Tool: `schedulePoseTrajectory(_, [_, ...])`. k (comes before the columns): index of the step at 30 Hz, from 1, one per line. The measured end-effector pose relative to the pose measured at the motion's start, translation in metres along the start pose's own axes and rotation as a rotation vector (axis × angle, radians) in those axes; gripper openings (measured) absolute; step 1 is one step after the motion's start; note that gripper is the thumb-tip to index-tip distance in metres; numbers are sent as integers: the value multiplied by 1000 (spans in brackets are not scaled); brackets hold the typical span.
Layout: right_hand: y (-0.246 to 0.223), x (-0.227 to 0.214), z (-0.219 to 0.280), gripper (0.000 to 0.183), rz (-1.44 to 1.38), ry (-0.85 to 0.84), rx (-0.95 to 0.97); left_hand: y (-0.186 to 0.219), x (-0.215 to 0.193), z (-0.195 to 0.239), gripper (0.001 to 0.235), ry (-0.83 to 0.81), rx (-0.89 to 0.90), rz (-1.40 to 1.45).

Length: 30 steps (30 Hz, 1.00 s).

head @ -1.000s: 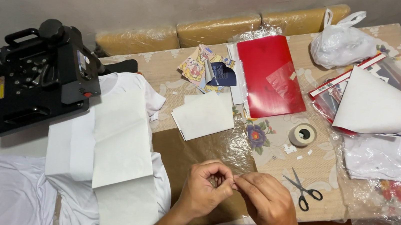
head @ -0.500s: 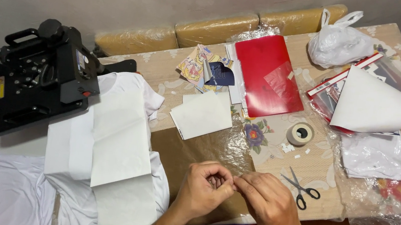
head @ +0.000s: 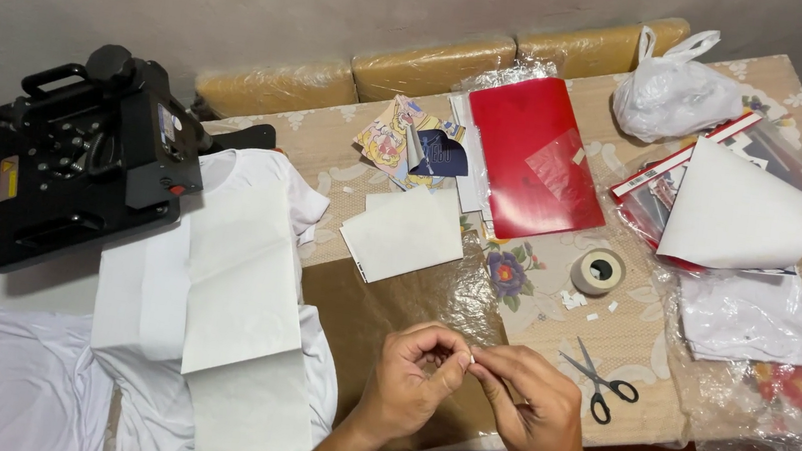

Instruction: The person prepares a white t-shirt for heat pressing by smoothing it on a table and placing a sheet of transfer paper on top. They use small pieces of tape to secure the paper to the shirt, then place a printed design sheet on top of the taped paper.

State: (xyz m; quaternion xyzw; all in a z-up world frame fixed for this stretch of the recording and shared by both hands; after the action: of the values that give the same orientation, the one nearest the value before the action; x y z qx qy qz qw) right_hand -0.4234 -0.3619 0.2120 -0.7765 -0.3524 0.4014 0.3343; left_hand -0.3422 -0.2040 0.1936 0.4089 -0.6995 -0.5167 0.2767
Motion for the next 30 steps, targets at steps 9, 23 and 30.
schedulePoseTrajectory(9, [4,1,1,15,0,43,34,14,4,-6,16,-12,84,-92])
schedulePoseTrajectory(23, [51,-1,19,13,-262,88,440,21,28,-23,7,-93,450,-431])
schedulePoseTrajectory(30, [102,4,47,14,-540,137,772,2,46,-33,5,-147,496,-450])
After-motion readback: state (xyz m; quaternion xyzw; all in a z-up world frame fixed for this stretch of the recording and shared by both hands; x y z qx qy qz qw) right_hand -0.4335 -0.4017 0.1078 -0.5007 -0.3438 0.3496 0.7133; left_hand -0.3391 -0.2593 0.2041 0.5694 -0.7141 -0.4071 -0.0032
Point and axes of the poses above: each hand's wrist, its own z-axis away from the middle knuckle, its own x-axis out of the palm, y = z × x, the point moved 4 cm from there along -z, towards the middle knuckle, and after that the axes turned 8 degrees about x, right-handed, at the moved point
